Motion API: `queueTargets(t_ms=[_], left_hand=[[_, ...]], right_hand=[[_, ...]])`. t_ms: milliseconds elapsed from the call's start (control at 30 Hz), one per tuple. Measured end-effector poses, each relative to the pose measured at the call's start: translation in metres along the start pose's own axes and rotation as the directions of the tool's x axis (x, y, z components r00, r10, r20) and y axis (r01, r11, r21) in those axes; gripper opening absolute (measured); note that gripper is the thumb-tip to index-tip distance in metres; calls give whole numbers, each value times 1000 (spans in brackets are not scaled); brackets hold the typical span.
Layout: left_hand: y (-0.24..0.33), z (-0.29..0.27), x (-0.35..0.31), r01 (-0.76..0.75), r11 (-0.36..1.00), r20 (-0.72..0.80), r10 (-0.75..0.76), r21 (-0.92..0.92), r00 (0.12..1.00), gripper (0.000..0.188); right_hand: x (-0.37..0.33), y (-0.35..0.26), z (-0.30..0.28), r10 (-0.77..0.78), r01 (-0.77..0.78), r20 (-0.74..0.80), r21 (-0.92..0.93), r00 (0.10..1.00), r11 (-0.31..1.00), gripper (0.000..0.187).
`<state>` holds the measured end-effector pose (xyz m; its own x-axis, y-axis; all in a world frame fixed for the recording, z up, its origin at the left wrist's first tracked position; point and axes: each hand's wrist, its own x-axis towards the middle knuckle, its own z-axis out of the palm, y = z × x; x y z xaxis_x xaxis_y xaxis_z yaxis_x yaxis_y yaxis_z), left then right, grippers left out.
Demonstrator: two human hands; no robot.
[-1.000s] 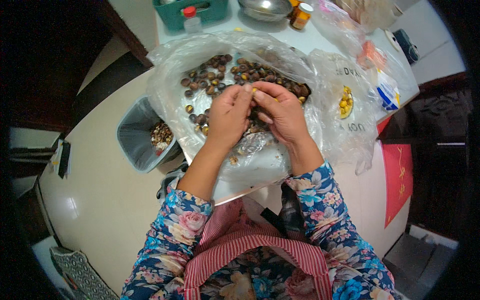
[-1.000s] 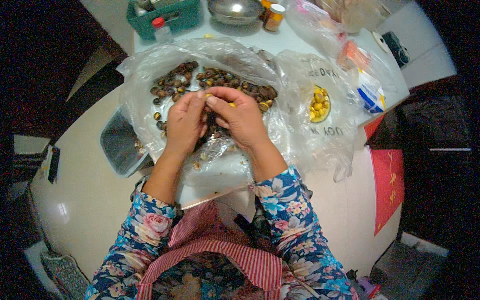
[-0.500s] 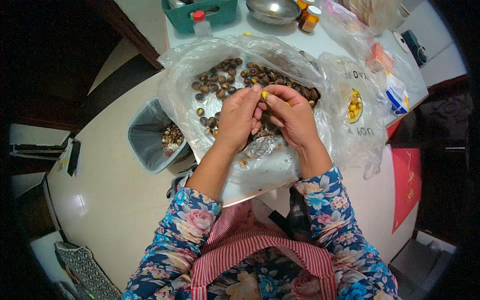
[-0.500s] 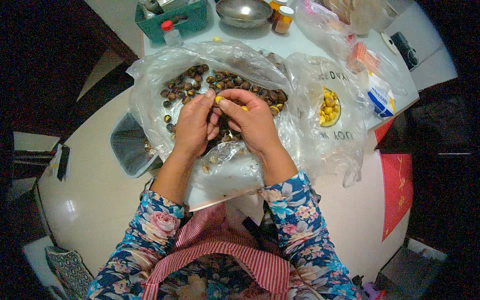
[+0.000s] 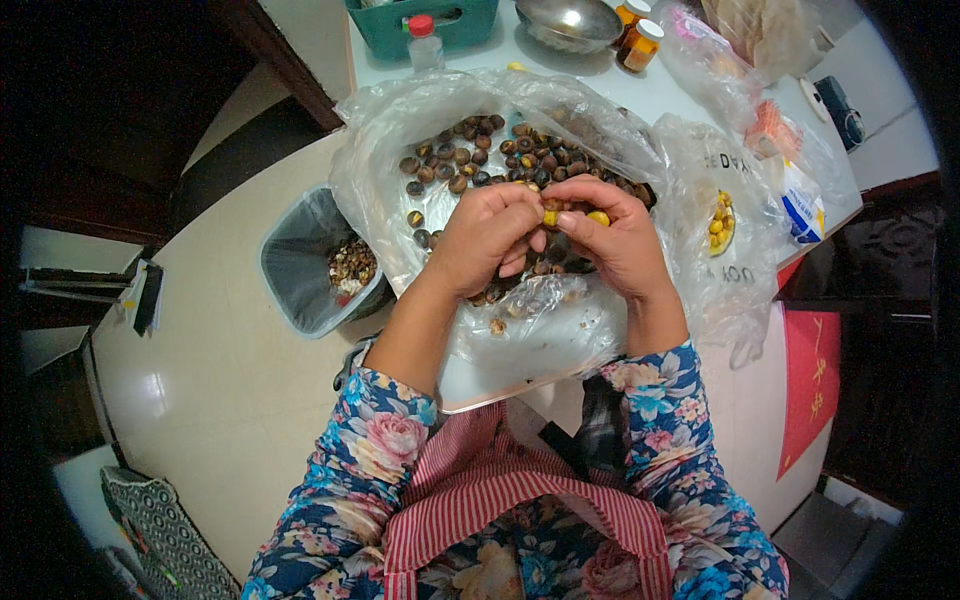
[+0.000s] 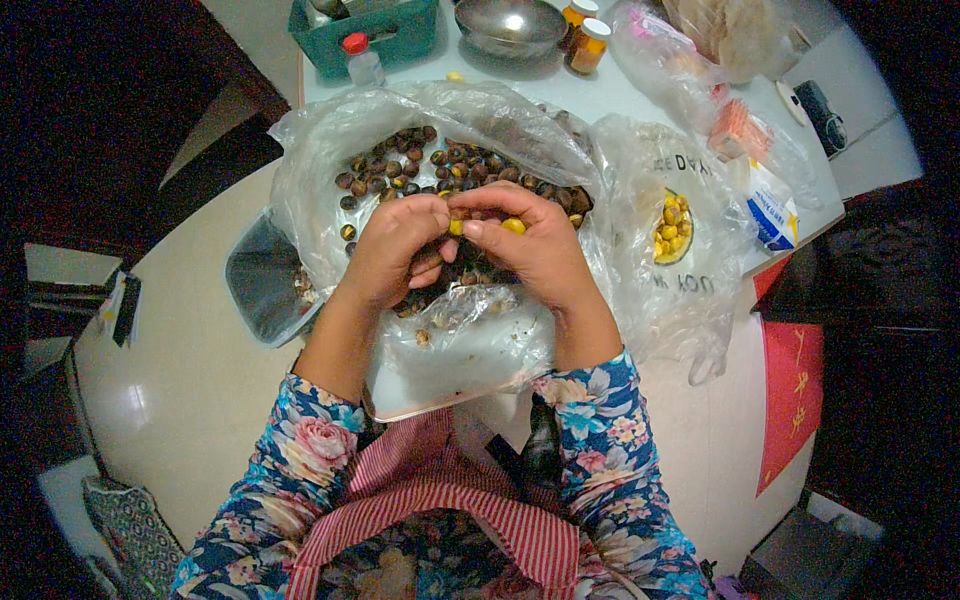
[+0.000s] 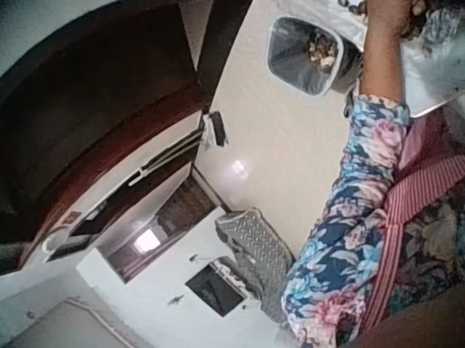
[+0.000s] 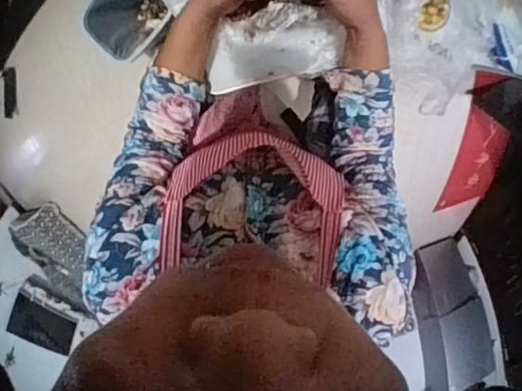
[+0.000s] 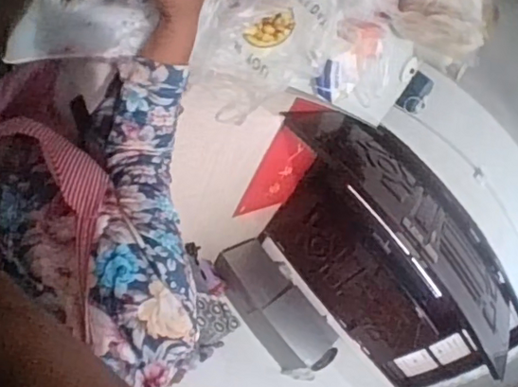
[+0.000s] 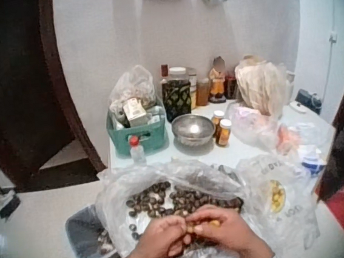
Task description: The person sits at a table and peels chestnuts by hand. They remove the outer shell and inner skin from each chestnut, placing the peeled nuts into a plastic bag and discarding the shells into a nearby bin.
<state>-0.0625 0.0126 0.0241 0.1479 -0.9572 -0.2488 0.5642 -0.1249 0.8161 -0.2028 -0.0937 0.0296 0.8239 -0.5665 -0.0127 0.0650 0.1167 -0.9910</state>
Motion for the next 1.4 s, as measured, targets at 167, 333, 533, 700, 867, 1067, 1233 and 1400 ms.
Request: queueTargets(t_ms=[167, 333, 533, 700, 867, 1067, 1233, 1400], left_hand=[[0, 0, -2, 35, 998, 16, -34, -51, 999, 9], [-2, 3, -1, 20, 996, -25, -22, -85, 999, 9], [-5, 4, -1, 13, 998, -92, -19, -65, 996, 9], [-10, 7, 0, -6, 991, -129, -12, -135, 992, 16], [-5, 2, 0, -5, 981, -36, -2, -192, 999, 18], [2, -6, -2, -45, 959, -15, 43, -279, 999, 21], [2, -2, 0, -122, 983, -180, 96, -139, 979, 15], [-4, 5, 3, -102, 994, -195, 106, 27, 975, 19]], right_hand=[[1, 1, -2, -46, 50, 84, -45, 995, 998, 21], [1, 2, 3, 49, -53, 59, 57, 997, 997, 18], [1, 0, 6, 120, -123, 42, 65, 992, 990, 17], [3, 5, 6, 167, -180, 69, 290, 984, 940, 22], [7, 13, 5, 102, -163, 138, 566, 985, 808, 24], [10, 17, -1, 175, -211, 128, 745, 976, 633, 28], [10, 20, -1, 217, -274, 179, 772, 960, 574, 25], [10, 21, 3, 250, -273, 146, 748, 957, 605, 16]])
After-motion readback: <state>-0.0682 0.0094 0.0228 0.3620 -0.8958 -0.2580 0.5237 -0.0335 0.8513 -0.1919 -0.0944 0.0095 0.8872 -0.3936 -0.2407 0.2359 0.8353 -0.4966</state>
